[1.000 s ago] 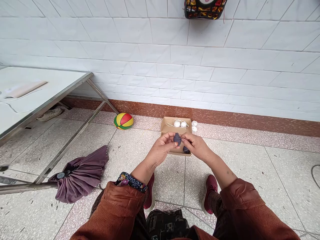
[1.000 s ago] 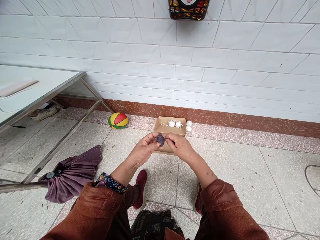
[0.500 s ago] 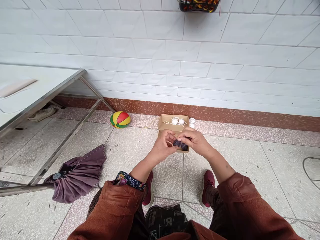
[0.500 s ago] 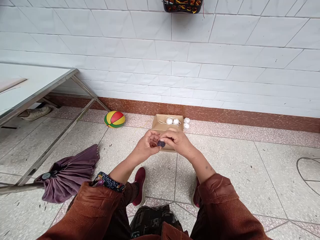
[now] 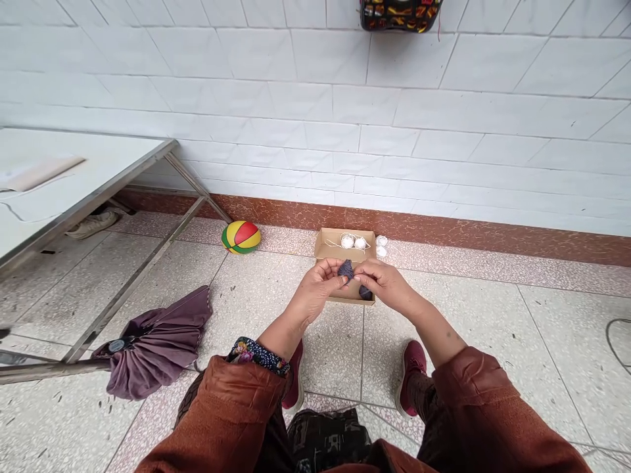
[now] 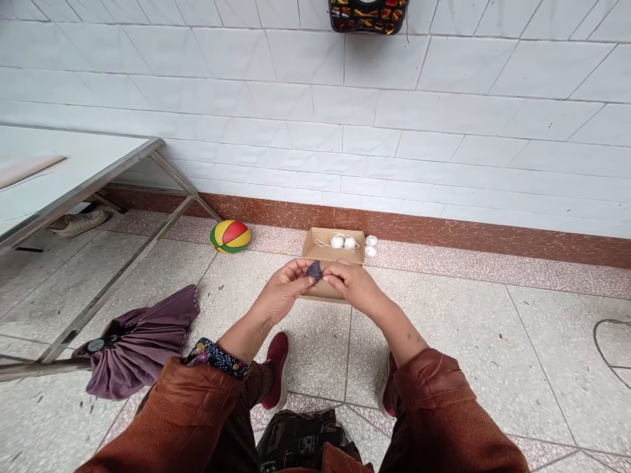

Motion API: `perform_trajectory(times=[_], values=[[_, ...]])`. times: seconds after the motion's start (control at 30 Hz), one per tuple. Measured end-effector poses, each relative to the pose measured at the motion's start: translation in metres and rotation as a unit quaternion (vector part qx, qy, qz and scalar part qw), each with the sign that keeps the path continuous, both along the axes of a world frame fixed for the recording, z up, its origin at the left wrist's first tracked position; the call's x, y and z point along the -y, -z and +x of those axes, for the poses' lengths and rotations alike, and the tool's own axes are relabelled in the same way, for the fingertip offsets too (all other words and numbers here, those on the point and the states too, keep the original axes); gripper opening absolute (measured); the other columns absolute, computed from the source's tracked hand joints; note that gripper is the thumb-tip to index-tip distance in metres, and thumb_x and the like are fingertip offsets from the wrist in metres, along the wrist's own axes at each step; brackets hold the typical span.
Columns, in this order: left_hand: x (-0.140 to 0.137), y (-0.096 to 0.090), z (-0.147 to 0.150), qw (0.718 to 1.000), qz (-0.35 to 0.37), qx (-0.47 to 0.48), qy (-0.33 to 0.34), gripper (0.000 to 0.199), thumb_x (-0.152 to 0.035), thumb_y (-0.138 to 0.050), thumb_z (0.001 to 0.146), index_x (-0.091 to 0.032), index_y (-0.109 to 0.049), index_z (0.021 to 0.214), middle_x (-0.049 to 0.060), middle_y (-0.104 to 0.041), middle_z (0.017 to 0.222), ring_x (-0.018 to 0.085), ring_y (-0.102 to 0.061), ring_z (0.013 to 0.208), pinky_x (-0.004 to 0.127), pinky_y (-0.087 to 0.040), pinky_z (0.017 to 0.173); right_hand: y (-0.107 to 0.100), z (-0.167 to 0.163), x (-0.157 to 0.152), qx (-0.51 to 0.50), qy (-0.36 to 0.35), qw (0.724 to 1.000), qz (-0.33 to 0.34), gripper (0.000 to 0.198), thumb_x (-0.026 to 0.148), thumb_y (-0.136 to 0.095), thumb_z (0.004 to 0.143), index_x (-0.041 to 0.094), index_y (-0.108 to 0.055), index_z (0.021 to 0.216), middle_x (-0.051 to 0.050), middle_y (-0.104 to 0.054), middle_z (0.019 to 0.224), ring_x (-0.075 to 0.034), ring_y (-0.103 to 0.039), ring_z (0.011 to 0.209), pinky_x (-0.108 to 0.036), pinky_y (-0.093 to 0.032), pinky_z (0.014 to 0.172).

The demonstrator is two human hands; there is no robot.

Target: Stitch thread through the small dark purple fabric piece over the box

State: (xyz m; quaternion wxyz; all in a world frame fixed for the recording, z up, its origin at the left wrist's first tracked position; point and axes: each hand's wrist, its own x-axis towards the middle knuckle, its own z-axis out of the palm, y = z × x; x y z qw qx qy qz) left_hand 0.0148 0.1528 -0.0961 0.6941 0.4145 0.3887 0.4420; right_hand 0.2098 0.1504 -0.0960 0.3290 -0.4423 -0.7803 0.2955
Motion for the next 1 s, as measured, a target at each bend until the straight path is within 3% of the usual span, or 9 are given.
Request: perform_trajectory(times=[0.2, 0.37, 0.5, 0.6, 0.73, 0.83, 1.0], values=[[-0.003, 0.002, 0.002, 0.995, 0.041, -0.082, -0.031, 0.029, -0.016, -0.077, 0.064, -0.016, -0.061, 0.089, -0.001, -0.064, 0.081, 0.011, -0.057, 0.076, 0.026, -0.043, 0.075, -0.012, -0.002, 0.008, 0.016, -0.078, 0.997, 0.013, 0.008, 0.017, -0.057, 0.092, 0.022, -0.064, 0.091, -0.001, -0.064, 0.085, -0.015, -0.059, 0.078, -0.027, -0.045, 0.071], [-0.001, -0.003, 0.000, 0.984, 0.067, -0.142, 0.079, 0.024, -0.017, -0.076, 0.066, -0.016, -0.060, 0.083, -0.002, -0.061, 0.077, 0.010, -0.053, 0.069, 0.025, -0.039, 0.067, -0.014, 0.002, 0.003, -0.003, -0.040, 0.999, 0.029, 0.012, 0.023, -0.057, 0.096, 0.023, -0.067, 0.089, -0.002, -0.062, 0.085, -0.015, -0.058, 0.078, -0.029, -0.046, 0.073], [0.003, -0.007, -0.004, 0.989, 0.028, -0.055, 0.135, 0.026, -0.017, -0.078, 0.067, -0.016, -0.063, 0.089, -0.002, -0.061, 0.081, 0.009, -0.054, 0.071, 0.025, -0.041, 0.068, -0.008, 0.004, -0.003, -0.033, 0.016, 0.999, 0.037, 0.013, 0.025, -0.058, 0.096, 0.022, -0.065, 0.085, -0.002, -0.061, 0.082, -0.017, -0.058, 0.079, -0.030, -0.046, 0.074], [0.003, -0.008, -0.005, 0.993, 0.002, 0.056, 0.102, 0.032, -0.017, -0.080, 0.067, -0.019, -0.064, 0.095, -0.001, -0.063, 0.088, 0.011, -0.057, 0.075, 0.027, -0.047, 0.072, -0.003, 0.001, -0.004, -0.046, 0.055, 0.997, 0.037, 0.013, 0.023, -0.054, 0.097, 0.022, -0.062, 0.086, -0.003, -0.062, 0.084, -0.017, -0.059, 0.082, -0.031, -0.046, 0.075], [-0.001, -0.006, -0.004, 0.991, -0.012, 0.127, 0.031, 0.040, -0.019, -0.079, 0.070, -0.023, -0.065, 0.108, 0.000, -0.065, 0.098, 0.011, -0.060, 0.081, 0.028, -0.049, 0.078, -0.001, -0.007, 0.002, -0.032, 0.020, 0.999, 0.030, 0.014, 0.023, -0.051, 0.098, 0.023, -0.062, 0.088, -0.002, -0.062, 0.085, -0.017, -0.059, 0.082, -0.031, -0.046, 0.077], [-0.005, -0.002, -0.003, 0.994, -0.018, 0.108, -0.022, 0.036, -0.020, -0.079, 0.070, -0.021, -0.067, 0.103, 0.000, -0.066, 0.098, 0.010, -0.060, 0.082, 0.028, -0.048, 0.080, -0.004, -0.012, 0.008, -0.021, -0.024, 0.999, 0.028, 0.012, 0.023, -0.052, 0.097, 0.023, -0.063, 0.092, -0.002, -0.062, 0.084, -0.016, -0.059, 0.080, -0.030, -0.046, 0.076], [-0.008, 0.004, -0.002, 0.997, 0.027, -0.050, -0.049, 0.029, -0.016, -0.076, 0.065, -0.017, -0.067, 0.092, 0.001, -0.067, 0.089, 0.012, -0.059, 0.082, 0.028, -0.044, 0.080, -0.021, -0.009, 0.012, -0.070, -0.032, 0.997, 0.008, 0.009, 0.027, -0.058, 0.094, 0.023, -0.066, 0.091, -0.002, -0.064, 0.084, -0.015, -0.058, 0.074, -0.029, -0.046, 0.070]])
